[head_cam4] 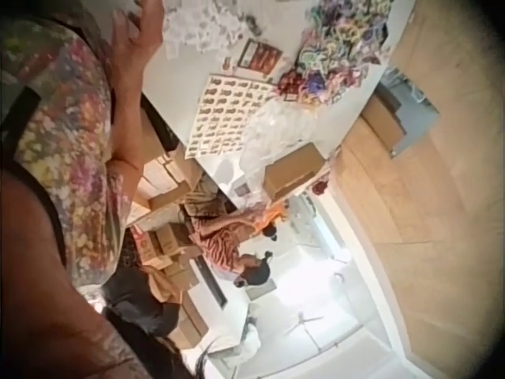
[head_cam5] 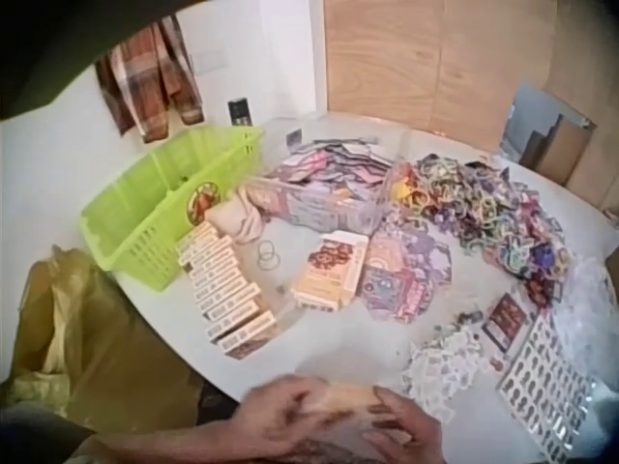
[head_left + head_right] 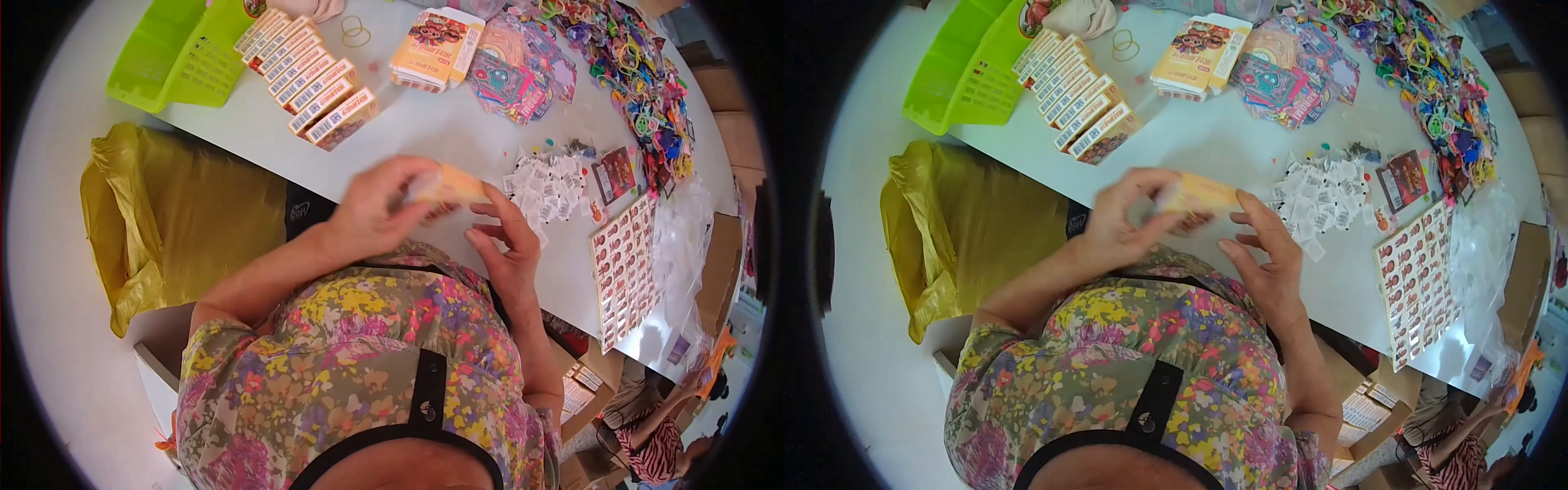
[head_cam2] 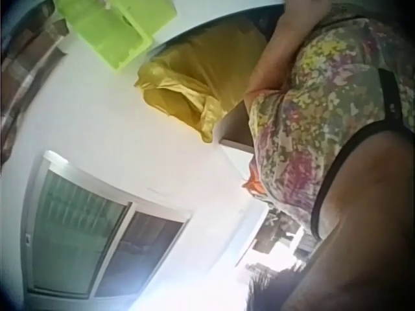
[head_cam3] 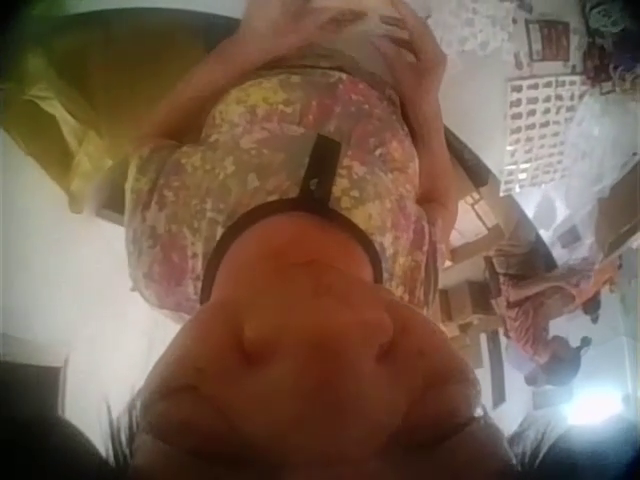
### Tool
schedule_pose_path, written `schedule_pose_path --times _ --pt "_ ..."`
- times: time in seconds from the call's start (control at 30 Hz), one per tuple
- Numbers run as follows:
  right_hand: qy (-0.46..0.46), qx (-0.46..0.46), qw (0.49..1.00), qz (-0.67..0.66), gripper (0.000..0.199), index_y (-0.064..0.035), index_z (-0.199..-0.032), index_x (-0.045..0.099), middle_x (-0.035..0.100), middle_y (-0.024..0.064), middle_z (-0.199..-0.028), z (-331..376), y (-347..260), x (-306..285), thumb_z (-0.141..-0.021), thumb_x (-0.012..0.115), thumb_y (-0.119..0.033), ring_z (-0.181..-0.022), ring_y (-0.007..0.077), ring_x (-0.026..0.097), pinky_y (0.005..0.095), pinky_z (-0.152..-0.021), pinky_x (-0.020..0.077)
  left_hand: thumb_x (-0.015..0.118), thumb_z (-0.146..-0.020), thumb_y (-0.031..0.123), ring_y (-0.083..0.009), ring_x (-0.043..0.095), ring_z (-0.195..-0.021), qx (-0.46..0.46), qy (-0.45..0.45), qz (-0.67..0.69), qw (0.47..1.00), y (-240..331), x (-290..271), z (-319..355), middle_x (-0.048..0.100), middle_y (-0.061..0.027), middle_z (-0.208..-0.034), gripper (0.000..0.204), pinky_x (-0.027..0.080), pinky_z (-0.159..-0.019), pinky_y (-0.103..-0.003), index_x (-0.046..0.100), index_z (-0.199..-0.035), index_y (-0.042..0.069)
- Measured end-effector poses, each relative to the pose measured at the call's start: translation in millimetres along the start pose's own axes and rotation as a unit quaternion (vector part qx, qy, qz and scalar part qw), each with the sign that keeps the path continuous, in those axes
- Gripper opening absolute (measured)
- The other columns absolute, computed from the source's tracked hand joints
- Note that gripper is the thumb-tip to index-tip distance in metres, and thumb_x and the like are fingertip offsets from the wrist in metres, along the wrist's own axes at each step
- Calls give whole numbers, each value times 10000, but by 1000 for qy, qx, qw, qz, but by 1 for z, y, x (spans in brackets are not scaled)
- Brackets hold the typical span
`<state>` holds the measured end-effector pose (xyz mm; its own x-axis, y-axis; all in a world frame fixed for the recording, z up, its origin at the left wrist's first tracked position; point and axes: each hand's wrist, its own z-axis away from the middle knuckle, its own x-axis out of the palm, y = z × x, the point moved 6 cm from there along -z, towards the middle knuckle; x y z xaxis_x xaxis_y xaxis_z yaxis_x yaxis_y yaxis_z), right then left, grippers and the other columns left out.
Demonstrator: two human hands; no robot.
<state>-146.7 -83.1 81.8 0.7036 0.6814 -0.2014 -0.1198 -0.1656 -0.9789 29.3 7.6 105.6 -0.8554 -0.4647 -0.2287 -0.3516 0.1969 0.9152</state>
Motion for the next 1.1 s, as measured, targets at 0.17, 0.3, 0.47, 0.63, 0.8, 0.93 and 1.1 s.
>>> schedule_pose_path --times 0.17,0.3,0.47,0.63,0.8,0.93,1.1 --pt "-14 -12 999 42 517 -77 -1306 550 514 103 -1361 -12 3 11 -811 663 20 -1057 184 607 286 -786 560 700 -736 9 -226 580 -903 179 -8 -361 915 -3 -51 -18 629 -31 -1070 347 434 -737 -352 645 -1065 102" --pt "-7 -47 996 81 443 -58 -1237 598 538 97 -1340 -24 9 0 -807 676 17 -998 164 623 282 -741 553 707 -716 69 -255 528 -1032 167 40 -511 842 -10 -71 -27 606 -30 -1119 350 347 -858 -393 653 -1057 125" --pt "40 -47 964 260 280 -8 -978 678 687 105 -920 -119 10 -12 -825 725 -238 -728 174 640 295 -635 500 717 -725 98 -265 506 -1069 144 29 -498 855 -26 -73 -28 565 -52 -1159 386 344 -893 -413 632 -1101 123" --pt "11 77 942 328 394 -15 -765 671 639 83 -657 -209 12 6 -742 779 -393 -618 184 611 318 -573 465 741 -717 180 -270 498 -1086 132 11 -499 856 -21 -66 -26 556 -56 -1173 484 348 -903 -421 596 -1175 118" --pt "67 21 962 264 368 -18 -720 653 622 66 -623 -204 32 -8 -729 799 -356 -521 142 564 305 -509 442 761 -701 284 -275 476 -1153 104 -6 -497 862 -17 -65 -20 547 -51 -1220 576 330 -939 -431 574 -1219 117" --pt "105 11 994 12 244 -26 -706 617 594 12 -611 -169 25 -25 -803 755 -203 -476 79 514 229 -450 385 778 -722 194 -272 494 -1151 153 46 -467 870 9 -65 -18 545 -85 -1234 560 374 -919 -398 564 -1228 83" --pt "16 86 978 -191 174 -18 -719 629 574 -7 -594 -91 2 -27 -836 717 -112 -475 50 488 203 -425 341 713 -759 -28 -222 605 -1002 43 97 -2 994 16 -32 -24 610 -135 -1133 562 487 -838 -311 500 -1278 3"
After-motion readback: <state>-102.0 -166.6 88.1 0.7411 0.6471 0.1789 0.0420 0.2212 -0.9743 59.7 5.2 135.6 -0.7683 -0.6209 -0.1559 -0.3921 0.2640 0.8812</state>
